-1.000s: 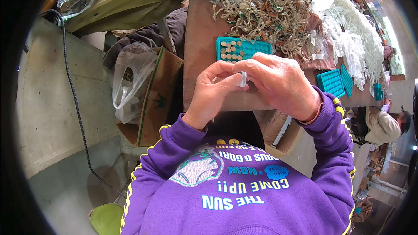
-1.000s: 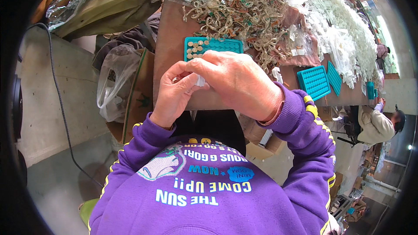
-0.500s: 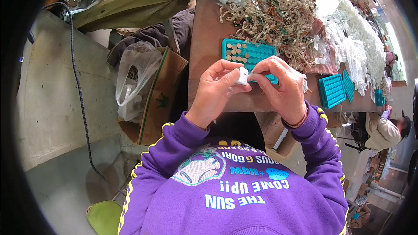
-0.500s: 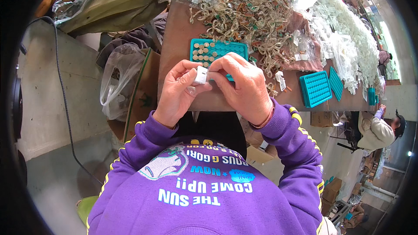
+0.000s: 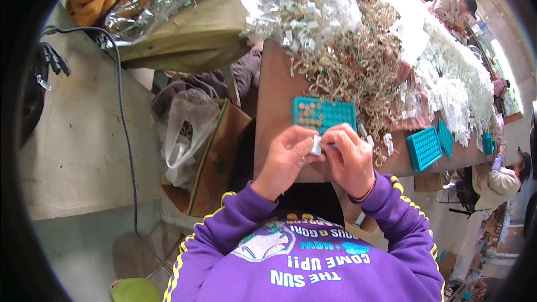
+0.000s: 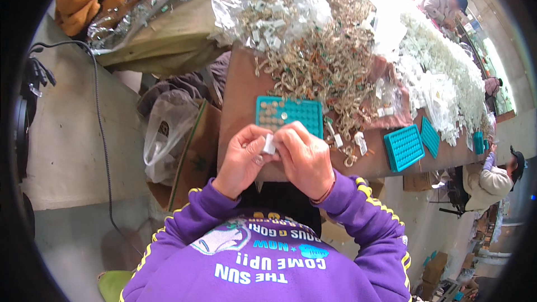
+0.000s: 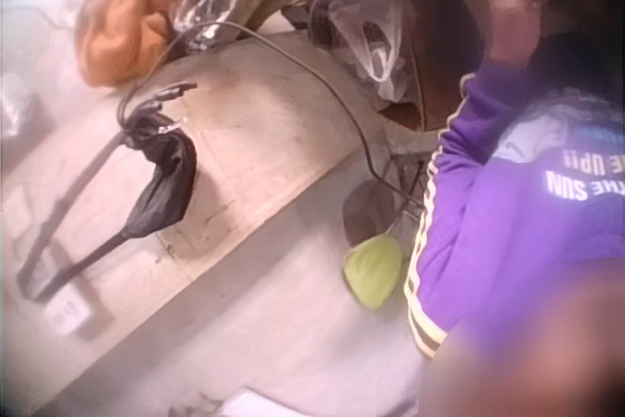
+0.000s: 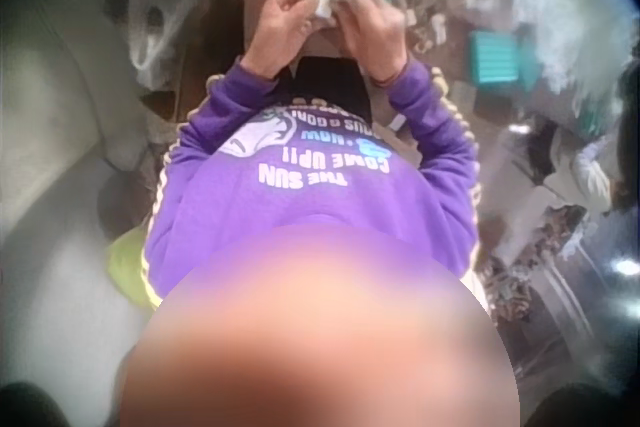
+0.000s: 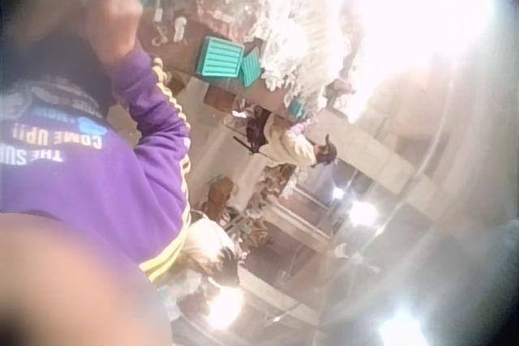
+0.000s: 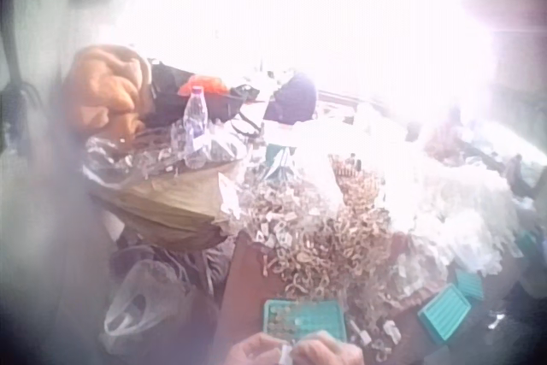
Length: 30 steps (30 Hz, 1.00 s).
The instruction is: The person repeatedly picks small white plastic components and metallic pins from a cluttered table, inserts the pins into the components, and places the assembled units into a teal tray. The person also briefly tests one component with a red light.
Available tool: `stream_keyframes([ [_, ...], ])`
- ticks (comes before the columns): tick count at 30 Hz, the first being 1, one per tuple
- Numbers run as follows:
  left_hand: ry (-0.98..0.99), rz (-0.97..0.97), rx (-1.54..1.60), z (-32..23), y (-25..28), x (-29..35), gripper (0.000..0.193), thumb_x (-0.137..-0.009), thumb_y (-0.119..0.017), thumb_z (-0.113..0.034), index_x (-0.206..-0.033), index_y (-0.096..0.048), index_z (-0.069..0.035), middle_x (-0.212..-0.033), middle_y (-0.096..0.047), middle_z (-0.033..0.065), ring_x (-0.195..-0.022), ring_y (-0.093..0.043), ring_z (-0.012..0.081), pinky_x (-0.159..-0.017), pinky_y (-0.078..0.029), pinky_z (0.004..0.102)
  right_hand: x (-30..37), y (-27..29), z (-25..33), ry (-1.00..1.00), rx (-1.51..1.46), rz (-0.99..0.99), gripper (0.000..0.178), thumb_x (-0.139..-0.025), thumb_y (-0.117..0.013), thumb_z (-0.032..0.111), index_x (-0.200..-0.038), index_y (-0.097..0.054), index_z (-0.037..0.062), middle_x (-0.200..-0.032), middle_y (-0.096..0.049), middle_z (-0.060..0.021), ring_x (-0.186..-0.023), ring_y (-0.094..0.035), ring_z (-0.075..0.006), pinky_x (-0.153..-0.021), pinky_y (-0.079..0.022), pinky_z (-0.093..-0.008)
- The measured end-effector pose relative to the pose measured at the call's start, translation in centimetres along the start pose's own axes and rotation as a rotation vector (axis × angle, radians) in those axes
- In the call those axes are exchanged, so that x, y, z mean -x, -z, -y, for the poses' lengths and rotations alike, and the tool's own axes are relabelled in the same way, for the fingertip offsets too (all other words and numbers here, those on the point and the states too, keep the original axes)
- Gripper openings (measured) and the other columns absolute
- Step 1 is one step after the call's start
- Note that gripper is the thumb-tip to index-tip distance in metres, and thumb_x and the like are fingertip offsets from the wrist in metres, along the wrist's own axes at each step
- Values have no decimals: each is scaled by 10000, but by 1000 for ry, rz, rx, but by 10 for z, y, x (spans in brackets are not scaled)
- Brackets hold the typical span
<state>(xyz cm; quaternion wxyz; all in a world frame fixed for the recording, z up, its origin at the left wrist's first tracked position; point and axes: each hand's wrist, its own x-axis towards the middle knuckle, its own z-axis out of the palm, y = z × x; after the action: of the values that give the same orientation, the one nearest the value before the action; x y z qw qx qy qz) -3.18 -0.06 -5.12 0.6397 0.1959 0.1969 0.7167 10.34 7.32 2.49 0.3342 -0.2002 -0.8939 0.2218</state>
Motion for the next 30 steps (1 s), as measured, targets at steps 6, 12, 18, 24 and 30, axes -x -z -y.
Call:
stream_keyframes([
  [6,16,19,42,-3,-2,3,205,-985,-569,-161,-1124,-566,-11,-1015,-646,92,-936,-651,181,-847,-567,388,3,0,0,-53,-108,-47,128,-803,-650,-65,-900,-604,5,-849,-607,-128,-704,-644,-293,-590,-525,-329],
  [12,3,-33,13,2,2,3,203,-981,-576,-146,-1126,-567,-3,-1023,-644,97,-936,-655,184,-846,-560,367,4,5,0,15,-25,44,132,-792,-642,-60,-904,-611,4,-841,-602,-123,-699,-644,-282,-582,-517,-323],
  [18,-234,248,-541,-36,-34,7,187,-939,-604,-50,-1109,-559,13,-1006,-655,135,-918,-670,200,-836,-542,331,22,21,-1,-87,-128,-191,242,-769,-717,-19,-1000,-659,21,-962,-654,-117,-770,-673,-205,-679,-545,-293],
  [24,-1339,-84,-2139,-108,-54,-131,357,-809,-720,-155,-1152,-632,-109,-1043,-667,132,-904,-650,316,-767,-524,402,47,18,-3,-199,-95,-265,167,-793,-701,-33,-949,-664,13,-901,-664,-107,-752,-664,-207,-673,-529,-294],
  [30,-612,227,-2178,-82,-25,-156,330,-850,-683,-205,-1167,-643,-120,-978,-673,115,-859,-660,309,-755,-522,384,64,32,-14,-367,-151,-374,103,-803,-691,-36,-896,-677,3,-820,-681,-107,-738,-659,-217,-671,-514,-290],
])
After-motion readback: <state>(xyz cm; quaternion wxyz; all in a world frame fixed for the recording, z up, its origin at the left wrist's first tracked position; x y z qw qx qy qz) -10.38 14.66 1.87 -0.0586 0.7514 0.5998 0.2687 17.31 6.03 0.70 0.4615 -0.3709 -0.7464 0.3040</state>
